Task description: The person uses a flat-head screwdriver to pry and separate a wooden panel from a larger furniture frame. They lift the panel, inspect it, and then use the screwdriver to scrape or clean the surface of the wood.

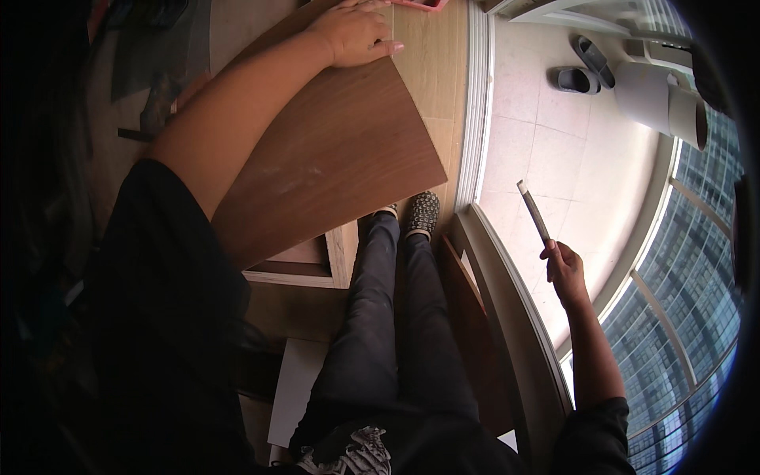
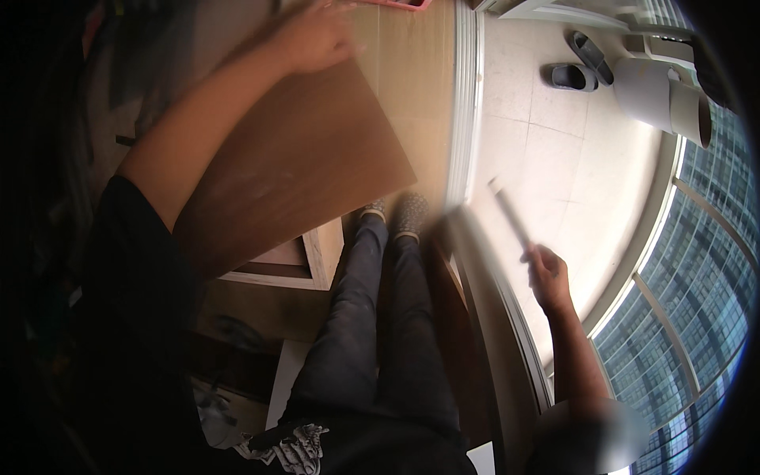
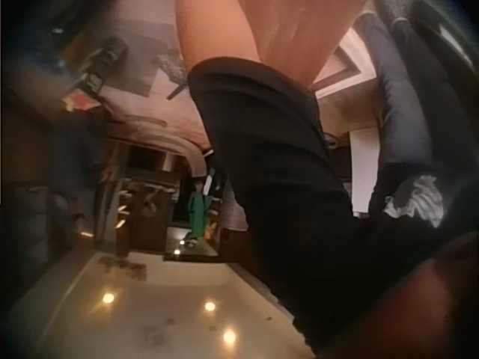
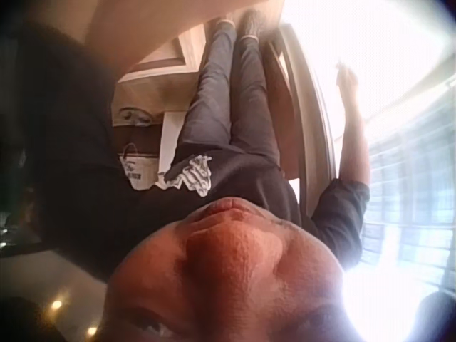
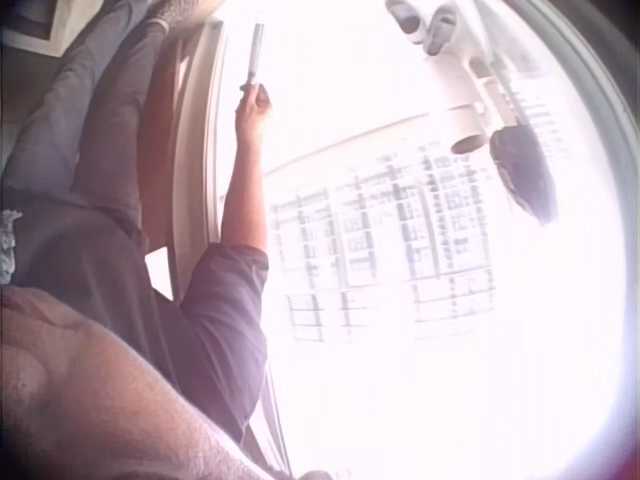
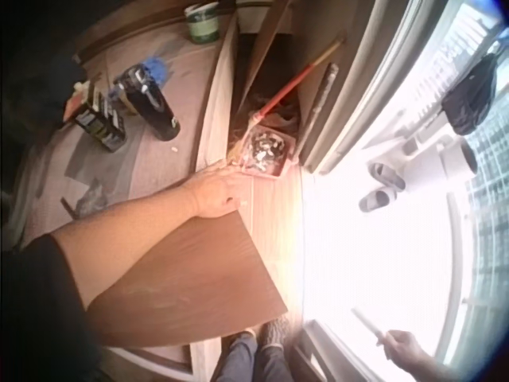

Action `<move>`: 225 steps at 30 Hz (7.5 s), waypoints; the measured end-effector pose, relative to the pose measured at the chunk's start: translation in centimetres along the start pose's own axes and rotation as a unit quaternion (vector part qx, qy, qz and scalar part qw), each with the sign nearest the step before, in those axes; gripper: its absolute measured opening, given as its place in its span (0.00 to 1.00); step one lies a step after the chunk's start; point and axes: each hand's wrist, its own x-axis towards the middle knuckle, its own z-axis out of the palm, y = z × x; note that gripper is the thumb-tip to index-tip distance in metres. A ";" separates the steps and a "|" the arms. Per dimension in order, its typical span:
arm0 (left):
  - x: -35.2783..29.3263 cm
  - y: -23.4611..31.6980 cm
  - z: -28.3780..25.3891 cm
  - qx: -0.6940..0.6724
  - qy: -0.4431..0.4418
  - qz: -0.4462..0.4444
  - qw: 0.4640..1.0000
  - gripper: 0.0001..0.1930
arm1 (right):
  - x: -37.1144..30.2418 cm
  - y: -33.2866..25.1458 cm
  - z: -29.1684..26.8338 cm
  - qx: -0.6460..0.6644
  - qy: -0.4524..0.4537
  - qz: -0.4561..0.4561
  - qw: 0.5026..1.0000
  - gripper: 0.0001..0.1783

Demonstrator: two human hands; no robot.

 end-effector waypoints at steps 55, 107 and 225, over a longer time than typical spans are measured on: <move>-11.6 12.0 11.6 -0.222 0.325 -0.111 0.912 0.35 | 7.7 -15.6 8.9 -0.007 -0.010 -0.235 0.972 0.17; -12.5 -0.8 12.8 -0.132 0.329 -0.418 0.837 0.35 | 23.4 -37.2 17.7 -0.016 -0.013 -0.292 0.956 0.27; -18.0 13.4 14.1 -0.273 0.219 -0.456 0.818 0.41 | -0.2 -19.5 10.6 -0.071 -0.083 -0.103 0.989 0.26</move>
